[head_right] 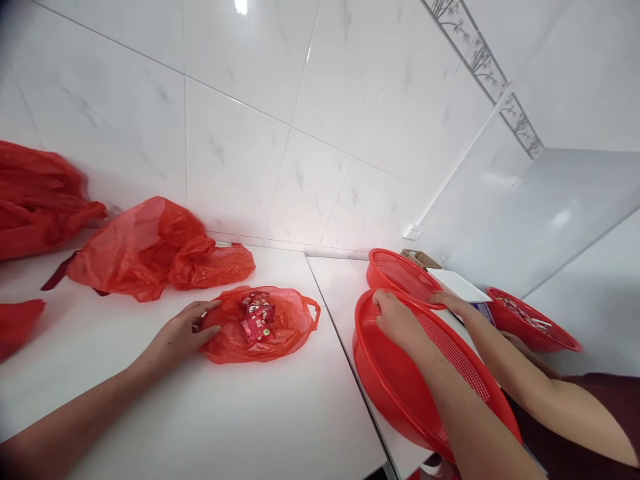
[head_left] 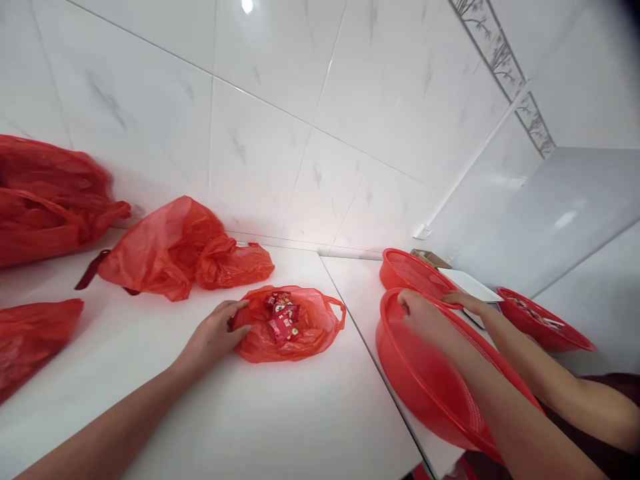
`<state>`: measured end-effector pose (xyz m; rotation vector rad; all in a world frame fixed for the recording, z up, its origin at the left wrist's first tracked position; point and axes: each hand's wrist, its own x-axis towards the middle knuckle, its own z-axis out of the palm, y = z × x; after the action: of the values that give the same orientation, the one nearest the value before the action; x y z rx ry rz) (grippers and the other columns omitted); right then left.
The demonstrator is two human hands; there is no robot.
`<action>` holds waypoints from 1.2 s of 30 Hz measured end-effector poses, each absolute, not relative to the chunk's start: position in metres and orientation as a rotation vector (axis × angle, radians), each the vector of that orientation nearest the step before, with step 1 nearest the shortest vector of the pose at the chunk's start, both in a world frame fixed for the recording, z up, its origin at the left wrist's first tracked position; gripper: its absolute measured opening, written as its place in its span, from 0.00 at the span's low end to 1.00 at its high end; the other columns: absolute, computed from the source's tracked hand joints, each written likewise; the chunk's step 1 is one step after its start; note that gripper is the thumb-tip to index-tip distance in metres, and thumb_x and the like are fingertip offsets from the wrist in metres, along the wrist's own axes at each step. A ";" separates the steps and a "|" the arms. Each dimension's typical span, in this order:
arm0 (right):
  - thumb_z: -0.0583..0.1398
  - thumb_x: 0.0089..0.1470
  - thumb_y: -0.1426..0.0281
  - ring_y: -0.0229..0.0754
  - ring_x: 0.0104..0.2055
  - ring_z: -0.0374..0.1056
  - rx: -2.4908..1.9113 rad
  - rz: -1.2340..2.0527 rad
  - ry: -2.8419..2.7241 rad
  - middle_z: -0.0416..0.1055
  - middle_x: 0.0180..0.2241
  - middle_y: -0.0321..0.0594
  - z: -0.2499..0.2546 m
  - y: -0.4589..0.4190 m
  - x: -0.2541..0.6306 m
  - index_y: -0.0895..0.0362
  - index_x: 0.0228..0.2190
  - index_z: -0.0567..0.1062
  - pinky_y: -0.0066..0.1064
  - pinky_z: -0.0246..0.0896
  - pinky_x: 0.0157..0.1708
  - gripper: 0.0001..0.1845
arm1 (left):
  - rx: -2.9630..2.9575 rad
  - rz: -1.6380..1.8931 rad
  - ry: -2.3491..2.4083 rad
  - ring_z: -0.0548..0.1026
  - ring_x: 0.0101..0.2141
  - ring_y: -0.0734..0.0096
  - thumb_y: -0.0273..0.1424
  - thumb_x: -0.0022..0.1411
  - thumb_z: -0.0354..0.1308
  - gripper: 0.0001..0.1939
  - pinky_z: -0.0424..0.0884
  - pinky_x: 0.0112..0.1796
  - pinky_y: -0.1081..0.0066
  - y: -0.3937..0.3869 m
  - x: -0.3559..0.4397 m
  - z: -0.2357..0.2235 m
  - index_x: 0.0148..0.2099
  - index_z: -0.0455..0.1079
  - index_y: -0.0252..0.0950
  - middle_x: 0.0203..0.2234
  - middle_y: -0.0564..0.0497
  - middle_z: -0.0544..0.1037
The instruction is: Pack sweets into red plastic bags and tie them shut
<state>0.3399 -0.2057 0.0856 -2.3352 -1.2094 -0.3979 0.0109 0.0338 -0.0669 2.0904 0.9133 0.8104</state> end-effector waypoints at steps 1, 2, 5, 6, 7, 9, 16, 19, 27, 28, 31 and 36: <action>0.57 0.47 0.78 0.35 0.25 0.61 -2.336 -0.389 -1.272 0.66 0.28 0.33 0.084 -0.202 0.330 0.56 0.28 0.68 0.28 0.55 0.23 0.06 | 2.088 0.820 0.909 0.74 0.38 0.62 0.41 0.54 0.54 0.25 0.71 0.39 0.66 0.033 0.011 -0.067 0.54 0.67 0.40 0.48 0.49 0.72; 0.55 0.45 0.79 0.36 0.25 0.61 -2.325 -0.391 -1.319 0.66 0.28 0.34 0.084 -0.197 0.320 0.54 0.28 0.67 0.28 0.54 0.23 0.08 | 2.085 0.828 0.904 0.74 0.37 0.62 0.40 0.54 0.54 0.25 0.71 0.39 0.66 0.033 0.012 -0.066 0.54 0.67 0.39 0.48 0.49 0.72; 0.52 0.47 0.76 0.39 0.33 0.64 -2.227 -0.450 -1.423 0.66 0.37 0.37 0.088 -0.176 0.283 0.53 0.35 0.64 0.30 0.58 0.29 0.11 | 2.074 0.834 0.895 0.74 0.38 0.62 0.39 0.54 0.53 0.25 0.70 0.39 0.67 0.032 0.012 -0.066 0.54 0.67 0.39 0.48 0.49 0.71; 0.51 0.49 0.75 0.40 0.34 0.65 -2.175 -0.471 -1.466 0.66 0.38 0.39 0.087 -0.169 0.269 0.53 0.36 0.64 0.31 0.59 0.30 0.11 | 2.070 0.836 0.894 0.74 0.39 0.62 0.39 0.54 0.53 0.25 0.70 0.39 0.67 0.032 0.012 -0.066 0.54 0.67 0.39 0.48 0.49 0.71; 0.50 0.50 0.75 0.40 0.35 0.65 -2.118 -0.481 -1.513 0.65 0.39 0.40 0.085 -0.161 0.256 0.53 0.37 0.63 0.31 0.59 0.31 0.11 | 2.065 0.840 0.891 0.73 0.39 0.62 0.38 0.54 0.53 0.25 0.70 0.39 0.67 0.031 0.012 -0.066 0.54 0.67 0.39 0.48 0.49 0.71; 0.49 0.51 0.75 0.41 0.36 0.65 -2.013 -0.474 -1.579 0.65 0.39 0.40 0.074 -0.147 0.231 0.53 0.37 0.62 0.31 0.60 0.32 0.11 | 2.056 0.848 0.878 0.73 0.41 0.61 0.38 0.54 0.53 0.25 0.70 0.40 0.67 0.030 0.011 -0.066 0.54 0.67 0.39 0.48 0.49 0.71; 0.54 0.53 0.69 0.44 0.42 0.65 -1.891 -0.058 -1.632 0.64 0.45 0.40 0.021 -0.107 0.199 0.51 0.44 0.64 0.37 0.62 0.41 0.14 | 2.029 0.869 0.843 0.73 0.40 0.61 0.33 0.53 0.53 0.23 0.70 0.40 0.66 0.029 0.011 -0.066 0.53 0.67 0.40 0.47 0.49 0.71; 0.55 0.55 0.59 0.44 0.42 0.66 -1.738 0.243 -1.280 0.66 0.42 0.39 0.014 -0.097 0.205 0.51 0.40 0.66 0.38 0.62 0.42 0.13 | 2.028 0.864 0.826 0.73 0.41 0.62 0.31 0.53 0.53 0.23 0.70 0.42 0.66 0.030 0.011 -0.067 0.53 0.67 0.40 0.47 0.49 0.71; 0.57 0.54 0.55 0.31 0.21 0.57 -0.787 1.155 -0.479 0.60 0.21 0.31 -0.008 -0.088 0.217 0.56 0.24 0.66 0.22 0.54 0.21 0.18 | 2.020 0.841 0.861 0.74 0.40 0.61 0.34 0.54 0.54 0.23 0.70 0.40 0.67 0.029 0.012 -0.064 0.53 0.68 0.42 0.47 0.51 0.71; 0.58 0.54 0.56 0.30 0.20 0.55 -0.733 1.185 -0.457 0.59 0.20 0.30 -0.014 -0.088 0.217 0.56 0.23 0.66 0.22 0.52 0.20 0.18 | 2.025 0.832 0.865 0.73 0.40 0.62 0.34 0.54 0.54 0.23 0.70 0.39 0.67 0.029 0.012 -0.064 0.53 0.68 0.42 0.47 0.51 0.71; 0.57 0.55 0.57 0.30 0.19 0.52 -0.639 1.243 -0.425 0.58 0.19 0.30 -0.028 -0.090 0.220 0.57 0.21 0.65 0.21 0.49 0.19 0.18 | 2.055 0.808 0.874 0.73 0.39 0.62 0.36 0.55 0.54 0.23 0.70 0.40 0.66 0.030 0.012 -0.065 0.54 0.67 0.41 0.48 0.50 0.71; 0.55 0.57 0.57 0.30 0.19 0.49 -0.594 1.283 -0.413 0.56 0.18 0.30 -0.032 -0.094 0.224 0.57 0.20 0.65 0.21 0.47 0.18 0.21 | 2.077 0.781 0.897 0.73 0.38 0.64 0.38 0.56 0.54 0.24 0.70 0.39 0.67 0.032 0.013 -0.066 0.55 0.66 0.42 0.48 0.50 0.70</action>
<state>0.2235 -0.0936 -0.0323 -0.5937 -0.4126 1.2829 0.0127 0.0320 -0.0661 2.0774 0.8972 0.7806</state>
